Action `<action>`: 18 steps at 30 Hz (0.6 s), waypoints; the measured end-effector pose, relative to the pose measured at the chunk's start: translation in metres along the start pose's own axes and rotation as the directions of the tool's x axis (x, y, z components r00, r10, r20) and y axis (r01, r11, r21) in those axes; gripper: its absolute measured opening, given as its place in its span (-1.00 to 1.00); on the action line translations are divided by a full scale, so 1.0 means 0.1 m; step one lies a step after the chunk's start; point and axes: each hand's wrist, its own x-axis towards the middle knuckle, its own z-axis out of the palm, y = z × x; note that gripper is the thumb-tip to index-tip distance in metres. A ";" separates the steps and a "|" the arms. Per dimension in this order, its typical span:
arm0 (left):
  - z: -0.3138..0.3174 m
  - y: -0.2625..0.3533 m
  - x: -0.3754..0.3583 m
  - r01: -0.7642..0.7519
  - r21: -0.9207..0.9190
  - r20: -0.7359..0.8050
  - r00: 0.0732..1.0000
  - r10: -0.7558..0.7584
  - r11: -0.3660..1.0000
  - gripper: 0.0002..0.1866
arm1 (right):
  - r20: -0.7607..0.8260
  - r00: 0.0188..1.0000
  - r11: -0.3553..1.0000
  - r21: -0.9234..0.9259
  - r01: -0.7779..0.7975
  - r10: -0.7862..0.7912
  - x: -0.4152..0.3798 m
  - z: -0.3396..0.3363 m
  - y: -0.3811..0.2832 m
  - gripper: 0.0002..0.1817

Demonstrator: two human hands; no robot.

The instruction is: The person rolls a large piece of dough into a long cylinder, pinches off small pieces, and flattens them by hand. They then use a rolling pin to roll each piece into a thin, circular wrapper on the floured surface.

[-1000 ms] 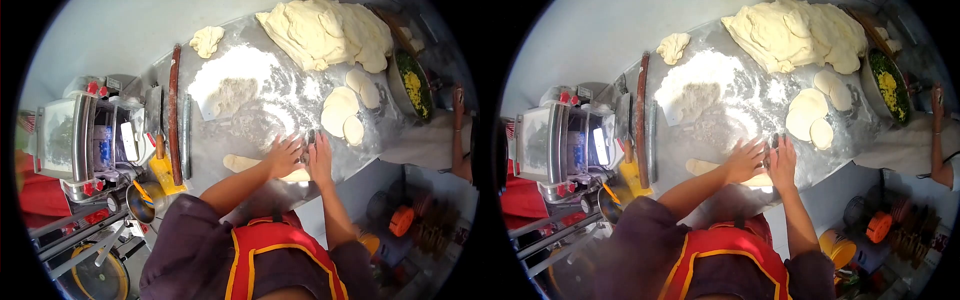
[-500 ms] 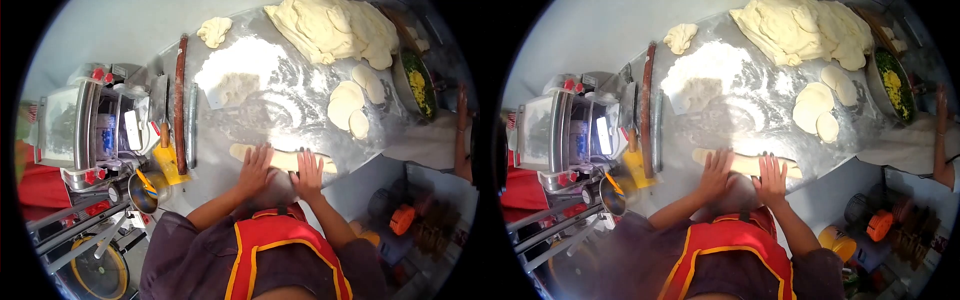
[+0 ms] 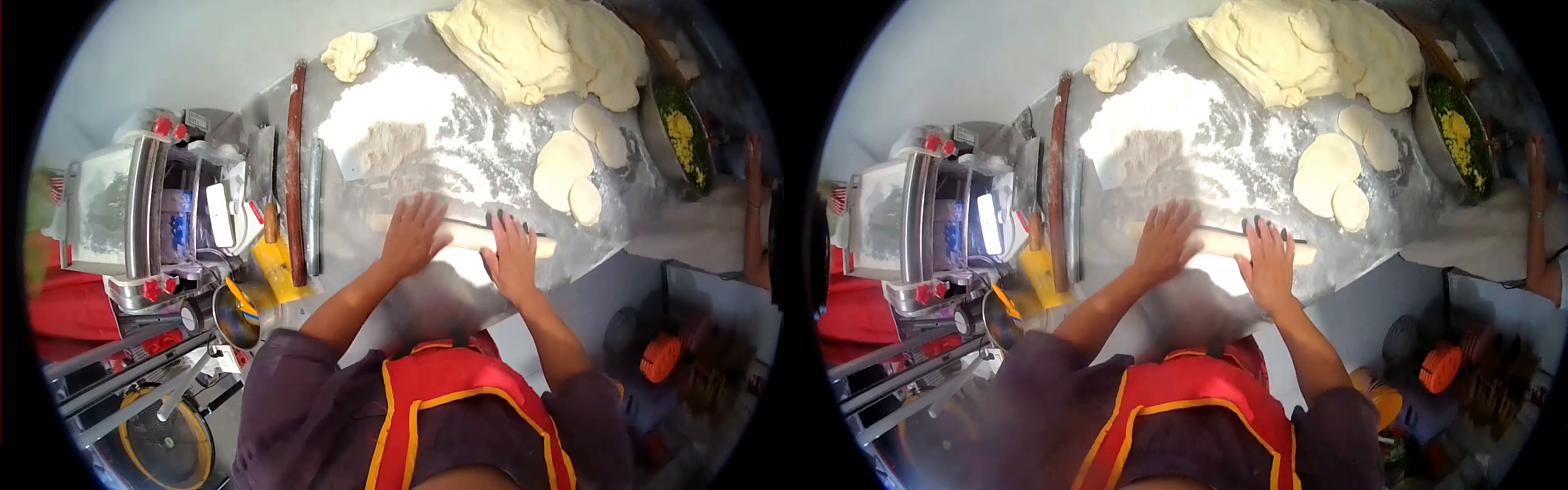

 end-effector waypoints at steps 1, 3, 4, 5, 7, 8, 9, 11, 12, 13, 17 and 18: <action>-0.08 0.09 -0.24 -0.010 -0.024 0.008 1.000 0.010 1.000 -0.33 | 0.042 0.999 0.999 0.007 0.031 -0.032 -0.19 -0.08 -0.04 -0.24; -0.10 0.11 -0.47 -0.021 -0.046 0.025 0.999 0.022 0.999 -0.32 | 0.158 0.984 0.995 -0.025 0.092 -0.087 -0.42 -0.17 0.01 -0.20; -0.07 0.08 -0.55 -0.023 -0.047 0.036 0.999 0.025 0.999 -0.30 | 0.136 0.990 0.998 -0.027 0.049 -0.045 -0.47 -0.16 0.10 -0.19; -0.03 0.06 -0.62 -0.025 -0.047 0.046 0.999 0.027 0.999 -0.29 | 0.114 0.994 1.000 -0.030 0.006 -0.003 -0.49 -0.14 0.19 -0.17; -0.09 0.01 -0.49 -0.064 0.006 -0.053 0.997 0.064 0.998 -0.44 | 0.056 0.998 1.000 -0.013 0.012 -0.011 -0.41 -0.23 0.30 -0.24; -0.02 -0.07 -0.44 -0.090 0.003 -0.039 0.995 0.090 0.996 -0.49 | 0.098 0.995 0.999 0.047 0.011 -0.016 -0.39 -0.22 0.38 -0.27; 0.04 -0.15 -0.39 -0.115 0.002 -0.026 0.993 0.115 0.993 -0.54 | 0.138 0.990 0.994 0.107 0.008 -0.023 -0.35 -0.23 0.43 -0.31; 0.01 -0.28 -0.29 -0.131 -0.057 -0.070 0.989 0.126 0.990 -0.67 | 0.085 0.994 0.991 0.117 0.062 -0.072 -0.18 -0.30 0.37 -0.39; -0.07 -0.34 -0.24 -0.117 -0.050 -0.055 0.992 0.114 0.992 -0.67 | 0.081 0.994 0.992 0.107 0.071 -0.080 -0.10 -0.32 0.35 -0.40; -0.17 -0.39 -0.21 -0.102 -0.043 -0.037 0.994 0.101 0.994 -0.68 | 0.078 0.993 0.992 0.099 0.078 -0.086 -0.02 -0.32 0.35 -0.40; -0.43 -0.50 -0.25 0.008 -0.035 -0.011 1.000 -0.009 0.999 -0.68 | -0.029 0.990 0.990 0.019 0.139 -0.138 0.22 -0.22 0.14 -0.52; -0.43 -0.54 -0.24 0.015 -0.060 -0.001 1.000 -0.016 0.998 -0.68 | 0.059 0.995 0.996 0.052 0.075 -0.078 0.29 -0.22 0.07 -0.58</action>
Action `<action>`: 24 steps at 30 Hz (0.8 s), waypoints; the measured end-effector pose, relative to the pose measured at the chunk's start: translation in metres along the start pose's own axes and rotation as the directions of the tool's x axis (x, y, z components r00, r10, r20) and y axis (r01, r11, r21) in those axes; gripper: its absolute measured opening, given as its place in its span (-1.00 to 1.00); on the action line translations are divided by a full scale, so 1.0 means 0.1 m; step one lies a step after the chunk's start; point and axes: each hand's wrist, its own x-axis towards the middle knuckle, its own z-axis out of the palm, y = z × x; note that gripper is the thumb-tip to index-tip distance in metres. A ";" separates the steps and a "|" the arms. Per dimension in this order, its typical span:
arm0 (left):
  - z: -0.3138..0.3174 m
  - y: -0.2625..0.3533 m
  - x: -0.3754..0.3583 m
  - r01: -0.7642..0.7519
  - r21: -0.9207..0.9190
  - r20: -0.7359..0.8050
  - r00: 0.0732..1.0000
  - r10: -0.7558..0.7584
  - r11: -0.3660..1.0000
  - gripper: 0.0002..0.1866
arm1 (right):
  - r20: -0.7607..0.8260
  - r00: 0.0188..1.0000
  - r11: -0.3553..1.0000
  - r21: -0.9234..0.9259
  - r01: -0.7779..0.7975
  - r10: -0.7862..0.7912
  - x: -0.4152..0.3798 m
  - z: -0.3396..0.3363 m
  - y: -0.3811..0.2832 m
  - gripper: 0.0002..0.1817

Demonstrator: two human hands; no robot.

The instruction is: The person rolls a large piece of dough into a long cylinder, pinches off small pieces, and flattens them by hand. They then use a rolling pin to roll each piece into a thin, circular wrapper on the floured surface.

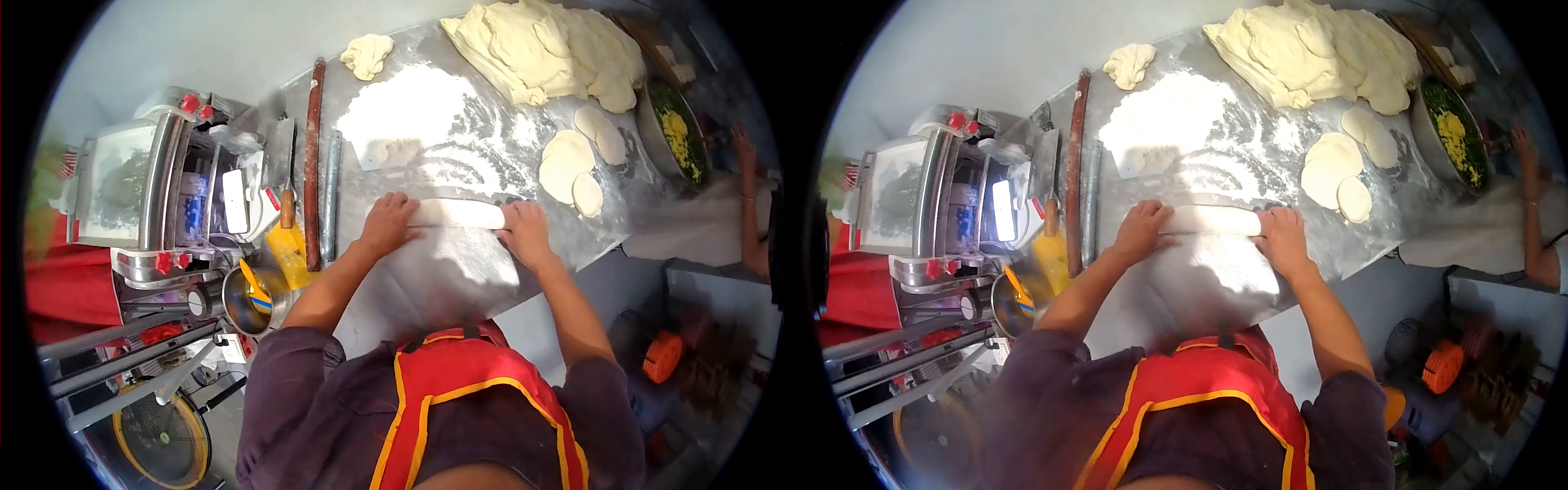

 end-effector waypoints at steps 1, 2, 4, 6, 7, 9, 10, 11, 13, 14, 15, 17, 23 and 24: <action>0.02 -0.05 0.03 0.007 -0.025 0.010 1.000 -0.007 1.000 -0.69 | -0.024 1.000 0.999 0.049 0.004 -0.003 0.12 0.05 -0.08 -0.59; 0.06 -0.08 0.06 0.013 -0.051 0.022 1.000 -0.012 0.999 -0.68 | -0.046 0.999 0.995 0.097 0.007 -0.002 0.29 0.11 -0.16 -0.59; 0.18 -0.11 0.30 0.174 -0.121 -0.051 0.982 -0.181 0.977 -0.66 | -0.113 0.994 0.986 0.169 0.008 0.011 0.65 0.29 -0.39 -0.58; 0.35 -0.07 0.39 0.223 -0.068 -0.111 0.967 -0.229 0.972 -0.63 | -0.164 0.986 0.994 0.112 0.000 0.018 0.86 0.57 -0.68 -0.57; 0.45 -0.02 0.34 0.198 0.023 -0.136 0.972 -0.193 0.980 -0.61 | -0.164 0.986 1.000 0.029 -0.008 0.012 0.92 0.69 -0.82 -0.57; 0.51 0.12 0.11 0.173 0.107 -0.099 0.982 -0.163 0.979 -0.54 | 0.150 0.984 0.990 0.094 -0.109 0.094 0.70 0.74 -1.07 -0.46; 0.46 0.21 -0.05 0.168 0.103 -0.041 0.986 -0.164 0.980 -0.49 | 0.065 0.998 0.999 0.043 -0.015 0.012 0.48 0.79 -1.10 -0.40; 0.41 0.29 -0.28 0.119 0.089 -0.056 0.992 -0.114 0.989 -0.44 | -0.015 0.997 0.997 -0.019 0.076 -0.076 0.24 0.81 -1.11 -0.34; 0.44 0.47 -0.69 0.069 0.069 -0.076 0.995 -0.064 0.995 -0.38 | 0.017 0.990 0.990 0.020 0.138 -0.139 -0.22 0.76 -1.15 -0.28; 0.49 0.57 -0.87 0.068 0.064 -0.072 0.995 -0.064 0.996 -0.37 | 0.025 0.991 0.991 0.023 0.135 -0.135 -0.34 0.74 -1.19 -0.28; 0.54 0.61 -0.95 0.068 0.060 -0.069 0.996 -0.064 0.996 -0.35 | 0.033 0.991 0.991 0.026 0.132 -0.133 -0.45 0.70 -1.22 -0.28; 0.70 0.48 -0.79 0.100 0.192 -0.085 0.993 -0.085 0.976 -0.34 | 0.017 0.993 0.992 -0.048 0.120 -0.120 -0.38 0.75 -1.21 -0.28; 0.44 0.14 0.36 0.324 0.210 -0.144 0.943 -0.299 0.922 -0.39 | -0.115 0.993 0.988 -0.150 -0.035 0.018 0.82 0.85 -0.83 -0.36; 0.41 0.09 0.43 0.282 0.212 -0.168 0.954 -0.249 0.936 -0.39 | -0.157 0.986 0.986 -0.149 -0.072 0.048 0.91 0.80 -0.82 -0.38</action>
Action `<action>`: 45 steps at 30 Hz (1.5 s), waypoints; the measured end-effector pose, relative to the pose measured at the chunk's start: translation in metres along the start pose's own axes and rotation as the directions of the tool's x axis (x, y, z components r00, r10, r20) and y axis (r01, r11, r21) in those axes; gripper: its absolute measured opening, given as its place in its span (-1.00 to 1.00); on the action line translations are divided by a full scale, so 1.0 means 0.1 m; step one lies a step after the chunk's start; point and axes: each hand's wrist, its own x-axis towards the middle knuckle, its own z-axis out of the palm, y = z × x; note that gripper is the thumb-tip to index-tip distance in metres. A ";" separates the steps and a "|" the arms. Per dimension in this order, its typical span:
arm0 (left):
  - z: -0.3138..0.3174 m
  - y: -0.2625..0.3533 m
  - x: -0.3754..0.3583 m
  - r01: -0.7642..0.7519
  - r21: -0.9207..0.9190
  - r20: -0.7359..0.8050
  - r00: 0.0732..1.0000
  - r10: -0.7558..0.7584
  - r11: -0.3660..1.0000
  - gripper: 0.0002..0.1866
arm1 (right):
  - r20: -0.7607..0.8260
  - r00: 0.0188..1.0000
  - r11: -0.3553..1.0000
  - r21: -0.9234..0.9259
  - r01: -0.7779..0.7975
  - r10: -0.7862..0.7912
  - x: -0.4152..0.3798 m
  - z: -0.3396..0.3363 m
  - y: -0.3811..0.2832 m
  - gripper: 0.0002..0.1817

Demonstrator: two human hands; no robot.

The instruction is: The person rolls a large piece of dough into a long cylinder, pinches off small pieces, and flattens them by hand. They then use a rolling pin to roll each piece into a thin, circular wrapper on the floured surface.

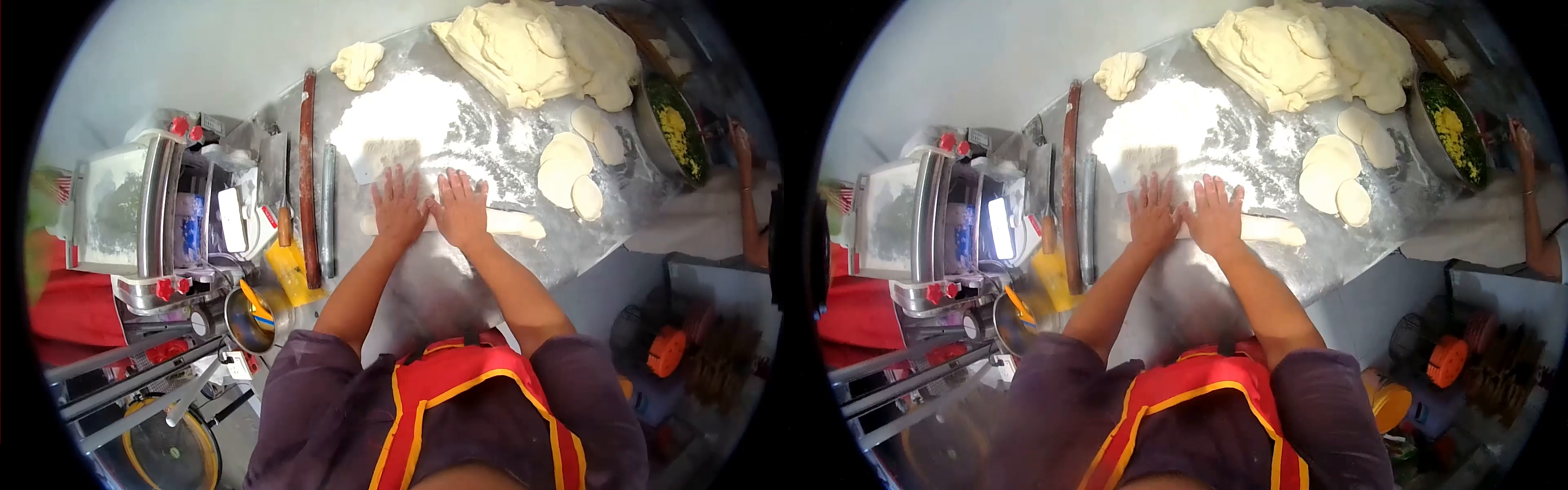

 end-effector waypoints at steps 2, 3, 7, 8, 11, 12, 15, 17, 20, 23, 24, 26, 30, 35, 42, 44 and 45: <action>-0.01 -0.06 -0.03 -0.083 -0.046 0.056 0.995 0.085 0.996 -0.39 | 0.089 0.996 1.000 -0.020 -0.002 0.004 -0.15 -0.14 0.05 -0.37; -0.05 -0.07 -0.17 -0.121 -0.091 0.143 0.981 0.134 0.988 -0.38 | 0.141 0.990 1.000 -0.030 -0.004 0.008 -0.31 -0.22 0.08 -0.36; -0.26 -0.02 -0.88 -0.251 -0.183 0.083 0.960 0.269 0.951 -0.33 | 0.238 0.952 0.976 0.150 0.160 -0.193 -1.08 -0.55 0.24 -0.15; -0.28 0.02 -0.97 -0.247 -0.191 0.088 0.960 0.267 0.950 -0.32 | 0.248 0.956 0.983 0.136 0.127 -0.158 -1.16 -0.63 0.32 -0.12; -0.36 0.07 -1.04 -0.230 -0.203 0.097 0.962 0.253 0.952 -0.27 | 0.297 0.955 0.996 0.091 -0.022 -0.006 -1.31 -0.79 0.66 -0.05; -0.38 0.09 -0.98 -0.222 -0.208 0.101 0.964 0.247 0.953 -0.25 | 0.226 0.973 0.995 0.070 -0.070 0.052 -1.34 -0.83 0.81 -0.09; -0.32 0.01 -0.83 -0.268 -0.230 0.130 0.944 0.302 0.936 -0.31 | 0.177 0.982 0.972 0.212 -0.098 0.061 -1.40 -0.83 1.20 -0.19; -0.23 -0.10 -0.74 -0.312 -0.243 0.131 0.928 0.349 0.919 -0.37 | 0.186 0.982 0.951 0.301 -0.076 0.020 -1.34 -0.74 1.28 -0.26; -0.23 -0.34 -0.62 -0.318 -0.232 0.097 0.933 0.347 0.919 -0.48 | 0.162 0.986 0.935 0.353 -0.030 -0.030 -1.10 -0.62 1.24 -0.34; -0.35 -0.63 -0.54 -0.197 -0.163 0.124 0.968 0.218 0.967 -0.48 | 0.116 0.991 0.910 0.415 0.008 -0.061 -0.84 -0.54 1.04 -0.37; -0.44 -0.64 -0.50 -0.152 -0.143 0.241 0.953 0.183 0.978 -0.39 | 0.111 0.992 0.912 0.410 0.007 -0.057 -0.77 -0.56 0.97 -0.39; -0.42 -0.54 -0.40 -0.199 -0.230 0.171 0.955 0.241 0.953 -0.29 | 0.137 0.989 0.908 0.418 -0.014 -0.048 -0.69 -0.53 0.96 -0.48; -0.25 0.23 -0.10 -0.259 -0.393 0.182 0.919 0.350 0.882 -0.11 | 0.324 0.944 0.866 0.488 -0.112 -0.060 -0.57 -0.54 1.07 -0.46; 0.09 0.86 0.23 -0.242 -0.535 0.266 0.862 0.433 0.810 -0.27 | 0.495 0.869 0.655 0.651 -0.383 0.016 -0.38 -0.81 1.07 -0.55; 0.17 0.91 0.27 -0.104 -0.606 0.330 0.869 0.368 0.789 -0.50 | 0.679 0.727 -0.008 0.731 -0.682 0.099 -0.32 -0.81 1.09 -0.54; 0.14 0.92 0.24 -0.098 -0.588 0.342 0.869 0.357 0.803 -0.45 | 0.715 0.696 0.060 0.693 -0.718 0.068 -0.29 -0.76 1.07 -0.52; 0.12 0.94 0.23 -0.096 -0.567 0.353 0.869 0.347 0.818 -0.43 | 0.705 0.704 0.086 0.699 -0.710 0.081 -0.30 -0.76 1.06 -0.52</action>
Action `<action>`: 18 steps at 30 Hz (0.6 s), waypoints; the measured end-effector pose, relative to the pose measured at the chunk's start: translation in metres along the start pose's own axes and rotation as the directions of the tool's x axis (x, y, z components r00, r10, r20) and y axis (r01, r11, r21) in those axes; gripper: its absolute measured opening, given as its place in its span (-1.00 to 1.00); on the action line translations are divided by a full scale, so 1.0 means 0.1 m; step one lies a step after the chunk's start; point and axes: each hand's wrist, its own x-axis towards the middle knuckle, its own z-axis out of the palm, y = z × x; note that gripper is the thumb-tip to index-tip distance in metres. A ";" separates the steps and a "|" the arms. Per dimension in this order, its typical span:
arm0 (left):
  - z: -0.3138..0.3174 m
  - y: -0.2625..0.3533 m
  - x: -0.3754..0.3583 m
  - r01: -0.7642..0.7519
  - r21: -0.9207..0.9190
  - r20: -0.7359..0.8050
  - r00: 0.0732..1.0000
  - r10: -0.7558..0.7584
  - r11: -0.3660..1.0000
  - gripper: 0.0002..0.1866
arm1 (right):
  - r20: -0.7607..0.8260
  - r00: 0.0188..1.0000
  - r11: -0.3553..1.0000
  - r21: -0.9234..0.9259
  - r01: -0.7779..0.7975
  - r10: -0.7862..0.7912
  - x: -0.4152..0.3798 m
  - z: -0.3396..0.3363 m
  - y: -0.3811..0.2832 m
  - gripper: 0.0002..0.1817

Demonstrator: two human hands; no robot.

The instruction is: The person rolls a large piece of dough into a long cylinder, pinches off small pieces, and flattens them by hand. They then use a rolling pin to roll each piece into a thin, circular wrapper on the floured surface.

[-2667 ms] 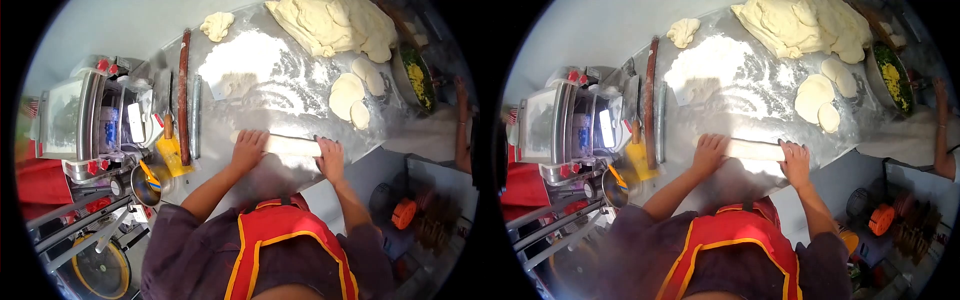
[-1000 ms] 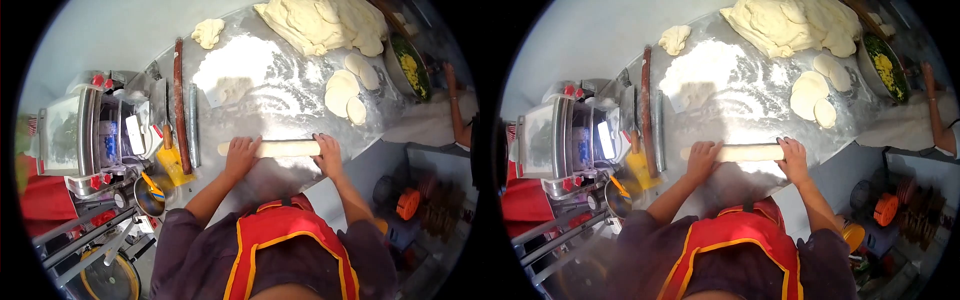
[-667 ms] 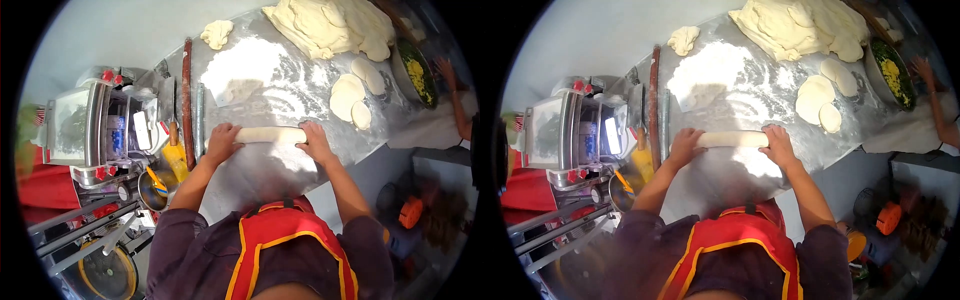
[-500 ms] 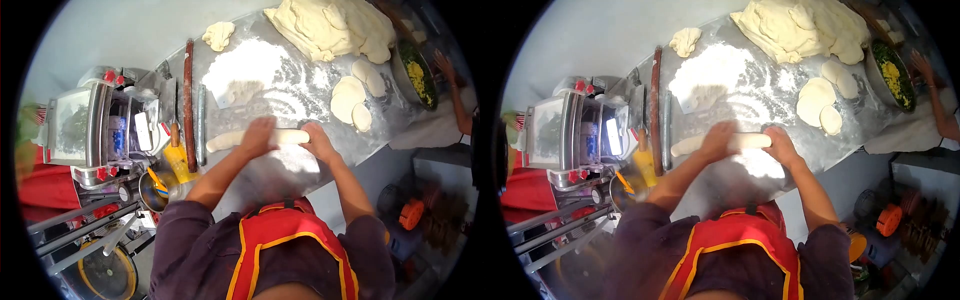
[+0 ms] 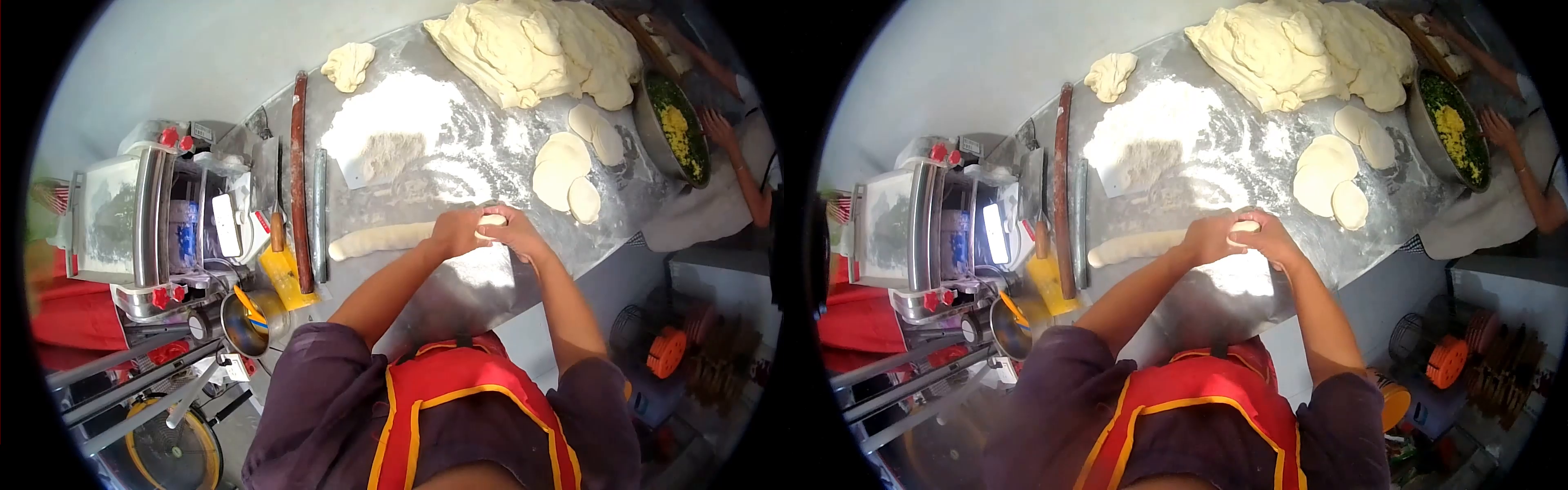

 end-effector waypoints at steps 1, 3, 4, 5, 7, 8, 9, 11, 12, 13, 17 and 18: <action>0.00 0.03 -0.01 0.015 0.021 0.002 1.000 -0.015 1.000 -0.40 | -0.013 1.000 1.000 -0.027 0.012 -0.012 -0.02 0.01 0.01 -0.52; -0.03 0.12 -0.04 0.018 0.062 -0.030 0.999 -0.016 0.998 -0.37 | -0.059 0.998 0.998 -0.061 0.012 -0.015 -0.05 0.05 0.01 -0.54; -0.03 0.16 -0.05 0.020 0.080 -0.044 0.999 -0.017 0.997 -0.35 | -0.096 0.995 0.998 -0.066 -0.001 -0.005 -0.07 0.09 0.01 -0.57; -0.01 0.18 -0.06 0.040 0.090 -0.056 0.998 -0.036 0.995 -0.38 | -0.133 0.991 0.997 -0.070 -0.011 0.002 -0.08 0.11 0.01 -0.59; 0.02 0.21 -0.05 0.083 0.110 -0.083 0.994 -0.074 0.990 -0.44 | -0.177 0.978 0.960 -0.273 0.061 -0.112 -0.03 0.10 0.10 -0.63; 0.06 0.19 -0.04 0.085 0.109 -0.115 0.991 -0.072 0.990 -0.49 | -0.187 0.967 0.924 -0.371 0.090 -0.170 -0.01 0.10 0.14 -0.64; 0.14 0.16 -0.03 0.088 0.107 -0.146 0.987 -0.072 0.990 -0.55 | -0.211 0.965 0.915 -0.398 0.063 -0.159 -0.04 0.14 0.07 -0.66; 0.17 0.15 -0.01 0.103 0.117 -0.168 0.982 -0.083 0.988 -0.66 | -0.264 0.954 0.893 -0.450 0.012 -0.146 -0.13 0.24 -0.14 -0.69; 0.16 0.17 0.00 0.117 0.126 -0.159 0.983 -0.096 0.985 -0.72 | -0.272 0.953 0.901 -0.434 0.005 -0.136 -0.13 0.25 -0.14 -0.70; 0.15 0.19 0.01 0.130 0.133 -0.150 0.982 -0.110 0.983 -0.78 | -0.280 0.952 0.908 -0.419 -0.004 -0.125 -0.13 0.25 -0.14 -0.71; -0.01 0.31 0.04 0.144 0.168 -0.044 0.989 -0.139 0.975 -0.87 | -0.271 0.962 0.999 -0.044 0.013 -0.024 0.05 0.12 0.13 -0.73; -0.04 0.34 0.05 0.148 0.177 -0.020 0.989 -0.147 0.973 -0.87 | -0.246 0.969 1.000 0.023 0.010 -0.004 0.04 0.10 0.10 -0.74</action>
